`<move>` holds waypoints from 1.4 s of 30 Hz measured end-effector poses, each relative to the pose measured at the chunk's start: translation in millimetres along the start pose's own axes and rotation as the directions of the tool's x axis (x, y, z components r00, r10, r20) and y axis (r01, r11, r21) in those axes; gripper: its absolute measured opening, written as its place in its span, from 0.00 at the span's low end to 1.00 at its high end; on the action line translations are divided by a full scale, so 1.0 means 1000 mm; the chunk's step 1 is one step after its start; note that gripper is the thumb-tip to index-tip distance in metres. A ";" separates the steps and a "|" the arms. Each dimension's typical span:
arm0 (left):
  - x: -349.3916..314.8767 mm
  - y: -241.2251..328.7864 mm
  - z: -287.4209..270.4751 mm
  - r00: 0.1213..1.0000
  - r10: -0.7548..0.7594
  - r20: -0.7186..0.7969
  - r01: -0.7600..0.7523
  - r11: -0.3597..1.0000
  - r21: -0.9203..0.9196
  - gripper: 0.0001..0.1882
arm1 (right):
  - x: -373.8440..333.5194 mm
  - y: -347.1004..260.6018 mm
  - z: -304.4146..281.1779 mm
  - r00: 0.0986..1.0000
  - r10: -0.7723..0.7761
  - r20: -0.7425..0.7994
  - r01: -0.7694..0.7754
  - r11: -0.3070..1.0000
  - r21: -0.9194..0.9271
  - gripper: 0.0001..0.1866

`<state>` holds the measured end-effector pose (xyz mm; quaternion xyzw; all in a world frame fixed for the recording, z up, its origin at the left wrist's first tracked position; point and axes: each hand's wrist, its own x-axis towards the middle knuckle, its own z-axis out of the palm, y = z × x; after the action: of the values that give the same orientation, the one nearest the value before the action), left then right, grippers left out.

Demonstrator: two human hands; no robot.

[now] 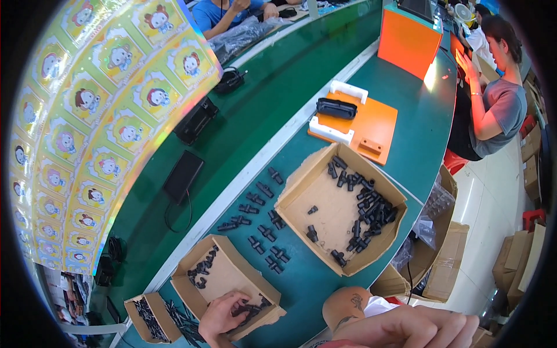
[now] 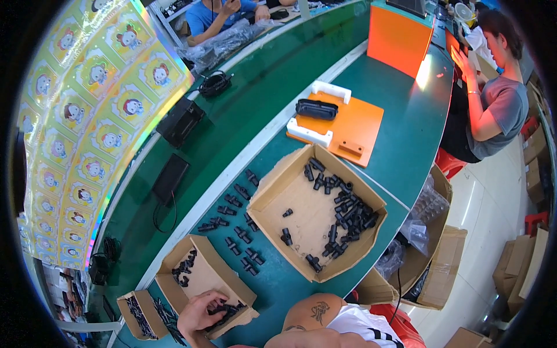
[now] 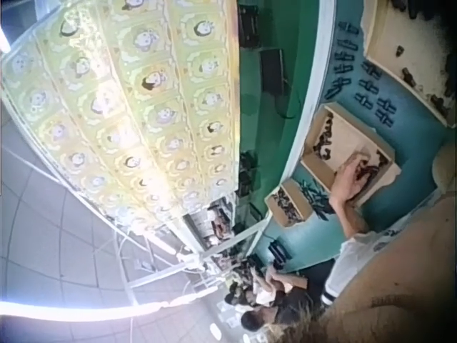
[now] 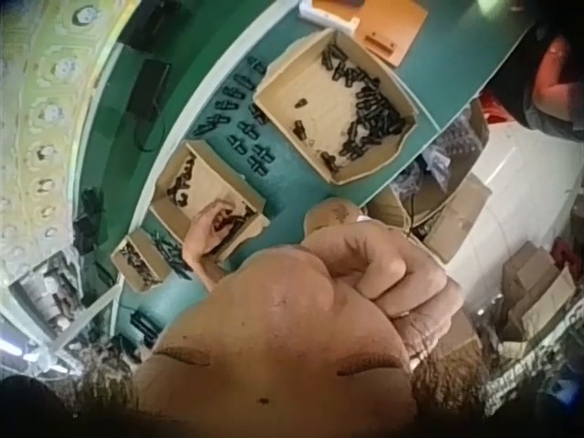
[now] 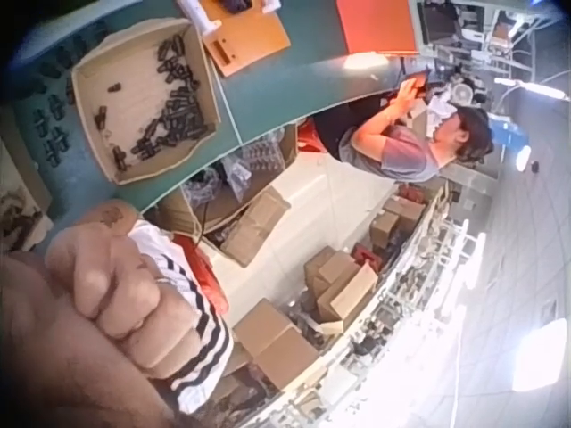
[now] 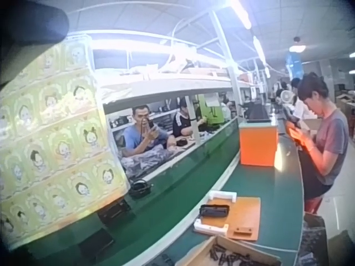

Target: Assembling small plastic connector components at a workbench in a production facility.

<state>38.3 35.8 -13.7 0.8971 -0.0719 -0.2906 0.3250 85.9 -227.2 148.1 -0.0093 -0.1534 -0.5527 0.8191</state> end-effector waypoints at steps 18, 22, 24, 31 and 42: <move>-0.005 0.011 -0.008 0.986 0.045 -0.163 -0.040 0.999 0.031 0.17 | 0.000 -0.020 -0.021 0.938 0.133 0.320 -0.093 0.986 -0.139 0.10; -0.007 0.000 -0.004 0.981 0.101 -0.163 -0.088 0.993 0.082 0.15 | 0.001 -0.012 -0.028 0.927 0.073 0.368 -0.045 0.996 -0.083 0.09; -0.009 -0.001 -0.002 0.975 0.128 -0.182 -0.110 0.989 0.103 0.14 | 0.002 -0.015 -0.030 0.905 0.121 0.409 -0.115 0.993 -0.041 0.07; -0.008 0.015 -0.009 0.981 -0.009 -0.195 0.020 0.998 0.055 0.12 | -0.003 -0.016 -0.026 0.906 0.138 0.400 -0.118 0.990 -0.075 0.08; -0.005 0.008 -0.008 0.979 0.006 -0.205 0.006 0.998 0.059 0.09 | -0.007 -0.011 -0.021 0.956 0.131 0.261 -0.106 0.989 -0.106 0.12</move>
<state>38.9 35.3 -1.3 0.9316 -0.0464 -0.1943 0.3038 78.5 -228.8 124.2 -0.1299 -0.2363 -0.5026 0.8214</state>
